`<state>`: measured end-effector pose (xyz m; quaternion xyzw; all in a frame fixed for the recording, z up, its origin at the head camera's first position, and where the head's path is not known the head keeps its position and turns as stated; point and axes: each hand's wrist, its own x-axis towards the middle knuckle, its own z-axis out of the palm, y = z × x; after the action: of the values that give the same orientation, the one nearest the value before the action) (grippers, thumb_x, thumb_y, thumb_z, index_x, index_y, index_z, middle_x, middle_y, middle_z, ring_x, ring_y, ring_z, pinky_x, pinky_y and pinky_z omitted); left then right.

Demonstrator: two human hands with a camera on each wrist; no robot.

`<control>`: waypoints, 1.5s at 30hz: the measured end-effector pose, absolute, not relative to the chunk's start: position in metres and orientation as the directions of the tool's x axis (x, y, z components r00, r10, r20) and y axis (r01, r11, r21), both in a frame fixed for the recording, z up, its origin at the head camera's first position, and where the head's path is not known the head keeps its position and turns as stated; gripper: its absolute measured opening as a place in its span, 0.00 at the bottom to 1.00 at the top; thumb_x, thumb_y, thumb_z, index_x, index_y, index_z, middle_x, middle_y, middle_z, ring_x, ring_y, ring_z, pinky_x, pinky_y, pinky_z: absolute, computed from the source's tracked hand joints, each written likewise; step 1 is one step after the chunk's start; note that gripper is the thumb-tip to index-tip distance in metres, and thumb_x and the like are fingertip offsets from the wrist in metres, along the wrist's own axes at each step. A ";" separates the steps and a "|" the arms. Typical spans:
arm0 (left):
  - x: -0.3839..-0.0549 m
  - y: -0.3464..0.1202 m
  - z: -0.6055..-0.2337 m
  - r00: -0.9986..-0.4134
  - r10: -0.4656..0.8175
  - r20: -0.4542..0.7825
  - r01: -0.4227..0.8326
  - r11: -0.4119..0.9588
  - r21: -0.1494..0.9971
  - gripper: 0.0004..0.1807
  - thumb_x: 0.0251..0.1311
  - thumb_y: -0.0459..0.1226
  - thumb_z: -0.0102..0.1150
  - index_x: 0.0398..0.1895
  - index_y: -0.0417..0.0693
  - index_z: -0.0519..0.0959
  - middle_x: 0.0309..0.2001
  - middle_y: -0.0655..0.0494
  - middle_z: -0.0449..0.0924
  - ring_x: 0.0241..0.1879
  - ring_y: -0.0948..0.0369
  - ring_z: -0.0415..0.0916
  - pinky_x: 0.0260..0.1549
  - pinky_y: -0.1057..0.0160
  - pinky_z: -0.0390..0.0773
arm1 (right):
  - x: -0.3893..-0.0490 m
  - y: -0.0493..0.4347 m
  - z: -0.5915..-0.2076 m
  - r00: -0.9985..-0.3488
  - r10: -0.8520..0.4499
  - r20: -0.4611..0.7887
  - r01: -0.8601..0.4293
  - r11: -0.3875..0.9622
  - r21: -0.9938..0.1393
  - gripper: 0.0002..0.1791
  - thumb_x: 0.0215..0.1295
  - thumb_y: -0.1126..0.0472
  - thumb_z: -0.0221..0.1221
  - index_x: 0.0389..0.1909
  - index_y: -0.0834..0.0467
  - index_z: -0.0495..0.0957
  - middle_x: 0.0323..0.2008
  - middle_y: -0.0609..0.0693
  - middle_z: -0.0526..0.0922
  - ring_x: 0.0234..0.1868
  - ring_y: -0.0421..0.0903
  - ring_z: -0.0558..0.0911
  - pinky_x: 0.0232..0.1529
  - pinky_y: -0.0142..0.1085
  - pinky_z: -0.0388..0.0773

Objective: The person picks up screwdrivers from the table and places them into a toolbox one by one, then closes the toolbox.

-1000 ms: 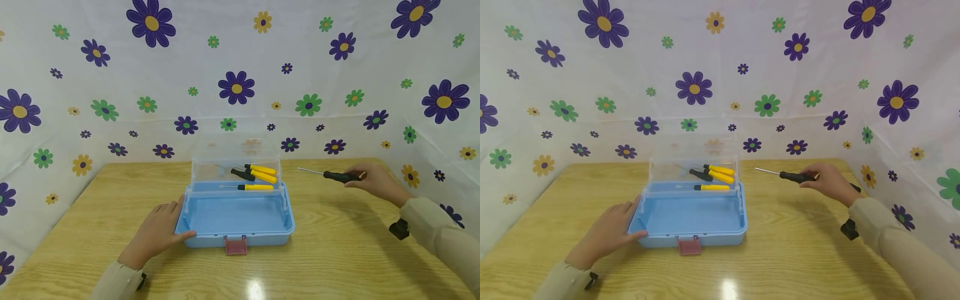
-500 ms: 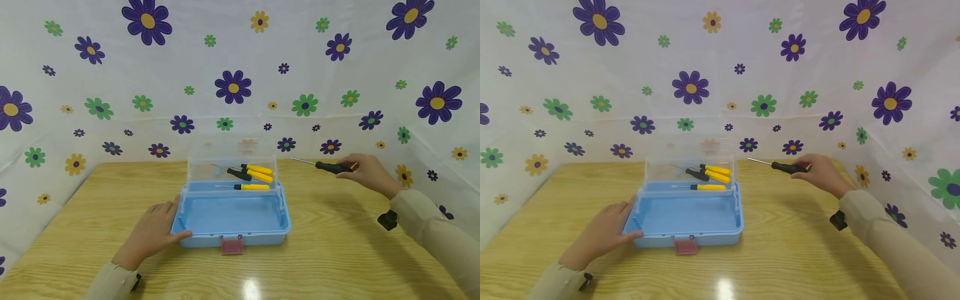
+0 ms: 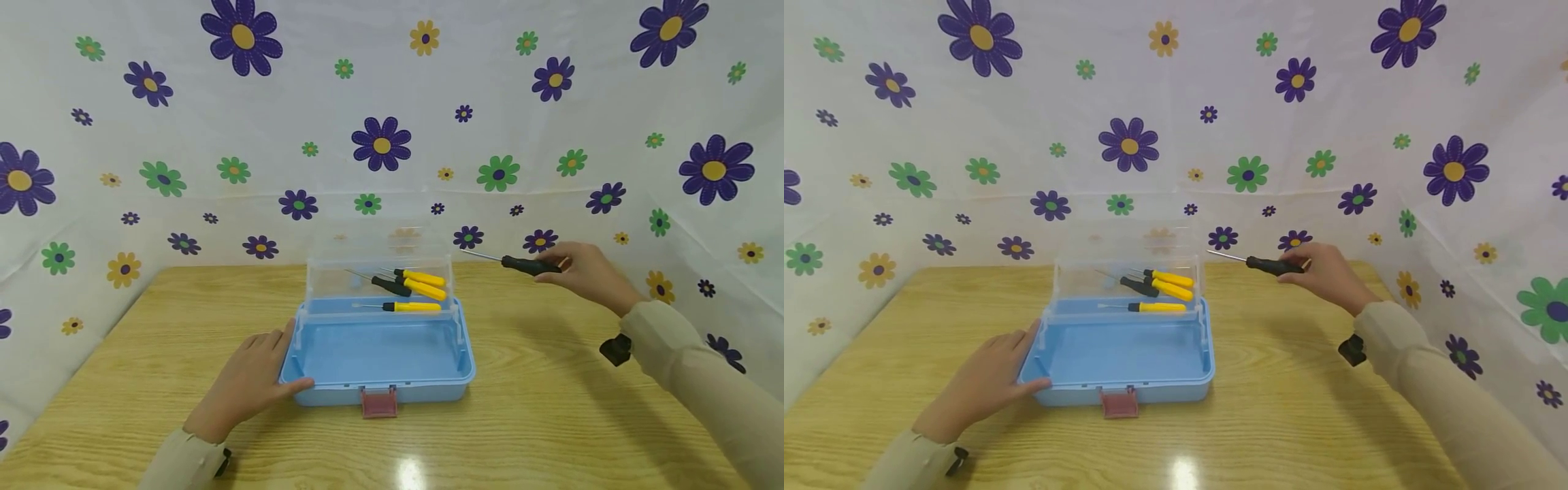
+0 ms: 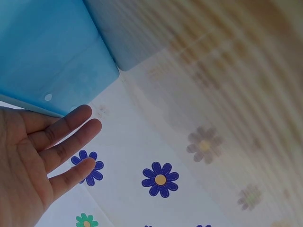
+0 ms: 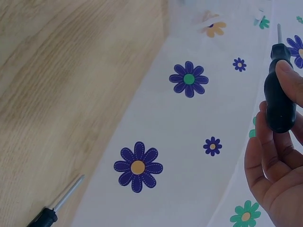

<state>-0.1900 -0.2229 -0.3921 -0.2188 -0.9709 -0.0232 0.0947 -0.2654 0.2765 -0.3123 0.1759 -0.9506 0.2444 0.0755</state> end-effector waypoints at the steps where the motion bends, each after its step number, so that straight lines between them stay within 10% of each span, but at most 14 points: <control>1: -0.190 -0.223 -0.392 -0.885 0.422 0.196 0.431 0.903 0.001 0.55 0.50 0.66 0.54 0.67 0.30 0.58 0.53 0.37 0.76 0.53 0.43 0.74 0.56 0.43 0.70 | -0.266 0.275 -0.312 -0.925 -0.299 0.234 -0.375 0.819 -0.435 0.19 0.56 0.61 0.65 0.47 0.66 0.80 0.41 0.61 0.83 0.40 0.52 0.79 0.44 0.46 0.77; 45: -0.192 -0.224 -0.394 -0.877 0.433 0.208 0.435 0.900 -0.040 0.56 0.50 0.68 0.53 0.67 0.30 0.59 0.52 0.38 0.77 0.52 0.43 0.75 0.54 0.44 0.71 | -0.285 0.221 -0.298 -0.908 -0.328 0.262 -0.416 0.781 -0.465 0.16 0.55 0.63 0.66 0.43 0.65 0.81 0.36 0.59 0.84 0.36 0.50 0.77 0.39 0.38 0.72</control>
<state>-0.1922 -0.2241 -0.3938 -0.2239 -0.9688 -0.0038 0.1062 -0.2850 0.2210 -0.2978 0.1979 -0.9400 0.2651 0.0837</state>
